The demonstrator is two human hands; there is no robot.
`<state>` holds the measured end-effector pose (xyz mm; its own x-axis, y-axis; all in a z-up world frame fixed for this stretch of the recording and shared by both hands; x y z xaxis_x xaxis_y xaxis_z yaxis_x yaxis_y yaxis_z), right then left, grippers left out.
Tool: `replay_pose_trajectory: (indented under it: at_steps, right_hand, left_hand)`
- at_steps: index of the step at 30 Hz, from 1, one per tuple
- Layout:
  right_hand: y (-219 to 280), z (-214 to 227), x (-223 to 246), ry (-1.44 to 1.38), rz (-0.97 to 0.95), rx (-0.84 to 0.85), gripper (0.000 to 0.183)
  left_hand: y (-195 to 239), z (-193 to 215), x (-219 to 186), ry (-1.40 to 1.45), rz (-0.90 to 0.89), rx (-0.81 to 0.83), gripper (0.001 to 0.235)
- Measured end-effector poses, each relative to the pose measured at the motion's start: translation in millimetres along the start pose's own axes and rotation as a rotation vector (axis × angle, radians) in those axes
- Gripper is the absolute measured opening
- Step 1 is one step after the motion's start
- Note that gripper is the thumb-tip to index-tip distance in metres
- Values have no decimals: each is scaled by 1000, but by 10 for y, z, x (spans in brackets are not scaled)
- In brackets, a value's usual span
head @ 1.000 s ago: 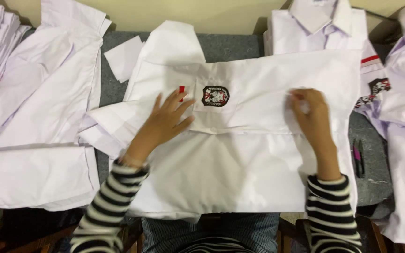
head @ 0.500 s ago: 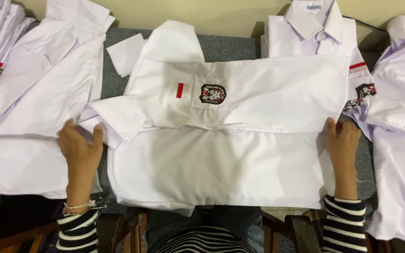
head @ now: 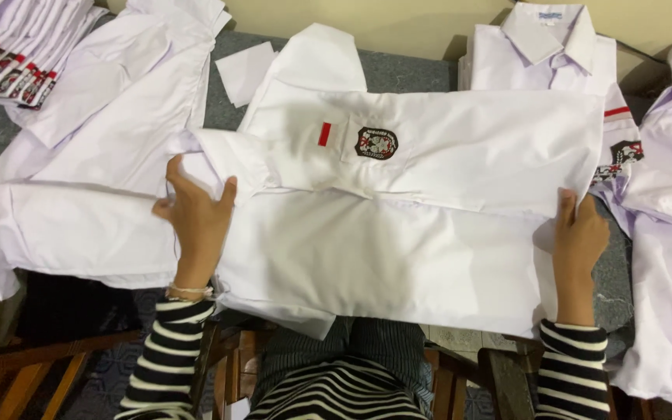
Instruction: A person is buttoning and folding white school shirts on a table in a garment factory.
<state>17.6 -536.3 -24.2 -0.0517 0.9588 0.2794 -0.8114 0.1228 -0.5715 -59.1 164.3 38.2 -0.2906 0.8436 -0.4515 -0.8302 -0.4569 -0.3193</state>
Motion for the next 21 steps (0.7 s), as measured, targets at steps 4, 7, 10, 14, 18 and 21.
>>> replay_pose_trajectory:
  at_steps: [4,7,10,14,18,21]
  right_hand:
    - [-49,138,-13,-4,-26,23,57]
    - [-141,235,54,-75,51,21,48]
    - [-216,215,-21,-147,-29,76,60]
    - [-178,288,152,-217,-35,170,59]
    - [-123,339,355,-305,-65,217,57]
    - [-11,-75,-17,-130,-150,268,49]
  left_hand:
    - [51,69,-78,279,-35,47,63]
    - [70,172,-60,445,-76,13,56]
    - [84,315,-40,516,-135,-18,52]
    - [126,382,-8,481,-97,55,55]
    - [127,161,107,421,31,199,65]
    - [76,164,99,356,20,159,59]
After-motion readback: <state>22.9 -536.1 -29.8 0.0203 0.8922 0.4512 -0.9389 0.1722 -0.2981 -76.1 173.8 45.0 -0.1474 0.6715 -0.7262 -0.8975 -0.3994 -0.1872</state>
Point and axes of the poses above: each hand's wrist, its own y-axis away from the middle knuckle, its own z-axis out of the back of the hand, x = y × z, the point moved 10 cm from there along -y, towards the middle knuckle, and after that the axes turned 11 degrees about -y, right-handed, at the moved point
